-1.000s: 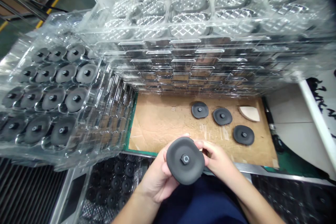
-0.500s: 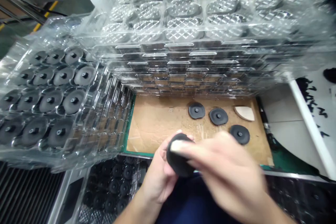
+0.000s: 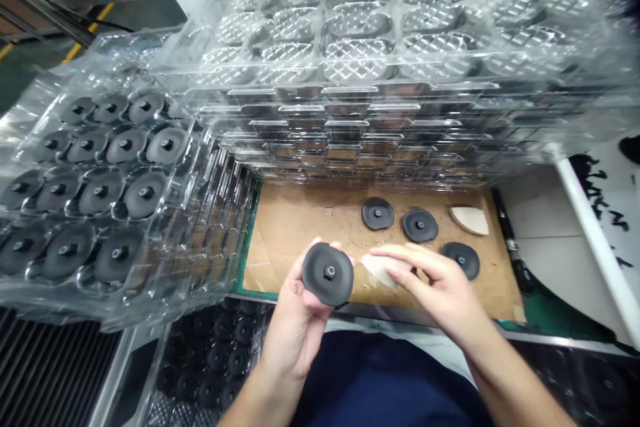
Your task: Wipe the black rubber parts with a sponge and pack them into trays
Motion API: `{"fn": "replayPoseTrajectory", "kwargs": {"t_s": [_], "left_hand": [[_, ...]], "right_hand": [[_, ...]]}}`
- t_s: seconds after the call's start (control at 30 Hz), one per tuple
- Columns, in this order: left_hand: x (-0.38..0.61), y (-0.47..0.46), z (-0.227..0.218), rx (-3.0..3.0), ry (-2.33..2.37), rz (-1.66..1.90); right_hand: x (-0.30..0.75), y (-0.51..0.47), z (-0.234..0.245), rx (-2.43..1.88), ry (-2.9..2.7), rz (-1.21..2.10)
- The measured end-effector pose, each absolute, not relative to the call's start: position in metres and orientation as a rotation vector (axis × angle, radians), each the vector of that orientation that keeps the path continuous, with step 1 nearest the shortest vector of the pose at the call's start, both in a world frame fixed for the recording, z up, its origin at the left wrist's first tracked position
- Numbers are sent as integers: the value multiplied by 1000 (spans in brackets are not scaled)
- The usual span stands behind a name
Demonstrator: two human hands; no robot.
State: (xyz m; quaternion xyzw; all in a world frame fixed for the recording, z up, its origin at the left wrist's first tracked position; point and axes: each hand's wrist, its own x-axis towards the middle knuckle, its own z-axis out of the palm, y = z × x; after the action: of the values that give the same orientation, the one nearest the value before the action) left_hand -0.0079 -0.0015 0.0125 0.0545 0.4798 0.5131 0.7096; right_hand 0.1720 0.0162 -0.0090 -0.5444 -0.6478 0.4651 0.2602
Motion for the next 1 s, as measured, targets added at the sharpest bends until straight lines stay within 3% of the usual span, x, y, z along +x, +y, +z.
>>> {"fn": "replayPoseTrajectory", "kwargs": {"t_s": [0.17, 0.3, 0.4, 0.5, 0.6, 0.73, 0.9, 1.0], "left_hand": [[-8, -1, 13, 114, 1020, 1098], [-2, -2, 14, 127, 1019, 1096], [0, -4, 14, 157, 1011, 1097], [-3, -6, 11, 155, 1000, 1104], [-4, -8, 9, 142, 1023, 1136], [-3, -10, 11, 133, 913, 1090], [-6, -9, 14, 143, 806, 1084], [-3, -8, 17, 137, 816, 1079]], "right_hand": [[170, -3, -57, -1602, -1737, 1333], [160, 5, -16, -1629, -1577, 1135], [146, 13, 30, -1390, -1613, 896], [134, 18, 54, -1103, -1878, 1000], [127, 23, 57, -1075, -2014, 1141], [127, 25, 54, -1090, -1958, 830], [151, 8, 59, -1055, -2052, 1067], [159, 8, 64, -1270, -2093, 807]]}}
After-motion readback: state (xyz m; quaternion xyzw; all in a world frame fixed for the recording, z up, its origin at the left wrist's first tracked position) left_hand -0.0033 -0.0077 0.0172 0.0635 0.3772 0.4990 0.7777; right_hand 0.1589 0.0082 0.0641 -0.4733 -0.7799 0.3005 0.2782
